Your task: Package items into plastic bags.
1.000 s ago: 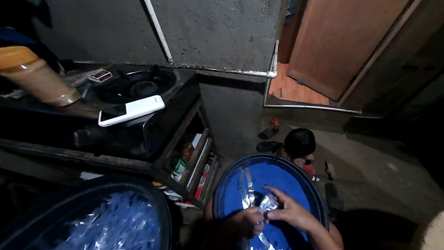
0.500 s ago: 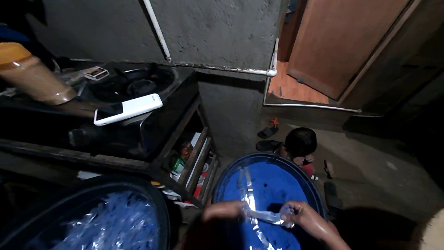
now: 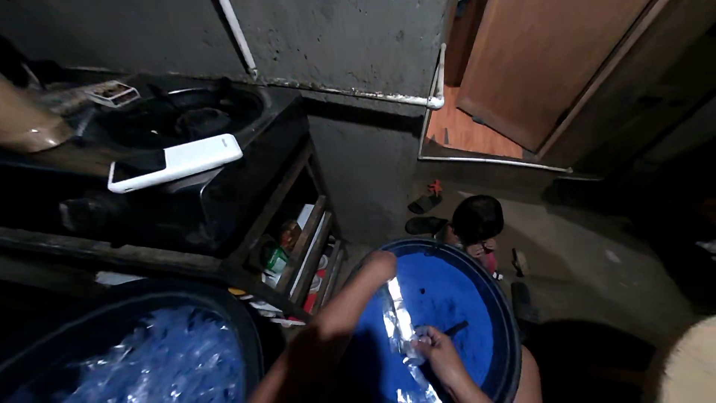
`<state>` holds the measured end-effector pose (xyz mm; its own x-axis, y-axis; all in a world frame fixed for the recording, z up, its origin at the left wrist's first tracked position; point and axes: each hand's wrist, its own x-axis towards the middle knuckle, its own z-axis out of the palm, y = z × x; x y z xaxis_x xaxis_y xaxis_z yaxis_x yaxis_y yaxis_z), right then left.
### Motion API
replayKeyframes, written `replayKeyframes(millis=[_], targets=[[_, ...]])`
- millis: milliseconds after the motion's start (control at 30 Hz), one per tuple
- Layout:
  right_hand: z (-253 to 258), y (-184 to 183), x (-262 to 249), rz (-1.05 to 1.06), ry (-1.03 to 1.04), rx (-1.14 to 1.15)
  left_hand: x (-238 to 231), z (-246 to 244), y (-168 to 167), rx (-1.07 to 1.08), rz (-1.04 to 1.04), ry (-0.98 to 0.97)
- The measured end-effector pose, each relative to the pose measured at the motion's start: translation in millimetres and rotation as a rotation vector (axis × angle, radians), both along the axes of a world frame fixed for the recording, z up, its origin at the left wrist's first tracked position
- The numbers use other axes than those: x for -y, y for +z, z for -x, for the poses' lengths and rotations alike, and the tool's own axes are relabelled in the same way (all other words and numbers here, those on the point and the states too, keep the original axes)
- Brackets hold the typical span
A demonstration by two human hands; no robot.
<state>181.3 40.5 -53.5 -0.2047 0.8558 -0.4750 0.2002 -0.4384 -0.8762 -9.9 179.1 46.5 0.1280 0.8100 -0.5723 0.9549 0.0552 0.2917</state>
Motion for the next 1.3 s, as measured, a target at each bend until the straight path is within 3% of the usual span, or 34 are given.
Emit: replayKeyframes(millis=[133, 267, 367, 467, 733, 833, 967, 1067, 1167, 1300], targets=[[15, -7, -4, -0.039, 0.201, 0.236, 4, -25, -7, -0.199, 0.013, 0.055], [17, -4, -6, -0.160, 0.340, 0.421, 4, -28, -26, -0.181, -0.018, 0.017], [4, 2, -7, -0.277, 0.314, 0.494, 4, -17, -42, -0.121, -0.115, -0.028], [-15, 7, -10, -0.302, 0.426, 0.550, 4, -3, -41, -0.049, -0.235, -0.031], [-12, 0, -3, -0.313, 0.787, 0.642, 49, 30, -2, 0.326, -0.661, 0.346], [-6, -5, -2, -0.378, 0.823, 0.664, 76, 31, -10, 0.527, -0.599, 0.383], [-9, 9, -7, -0.387, 0.777, 0.617, 107, 26, -38, 0.729, -0.334, 0.353], [-19, 20, -12, -0.358, 0.767, 0.590, 123, 21, -64, 0.737, -0.210, 0.269], [-20, 20, -13, -0.365, 0.804, 0.591, 138, 13, -88, 0.705, -0.243, 0.154], [-15, 0, -7, -0.455, 0.950, 0.628, 146, 8, -90, 0.740, -0.273, 0.220]])
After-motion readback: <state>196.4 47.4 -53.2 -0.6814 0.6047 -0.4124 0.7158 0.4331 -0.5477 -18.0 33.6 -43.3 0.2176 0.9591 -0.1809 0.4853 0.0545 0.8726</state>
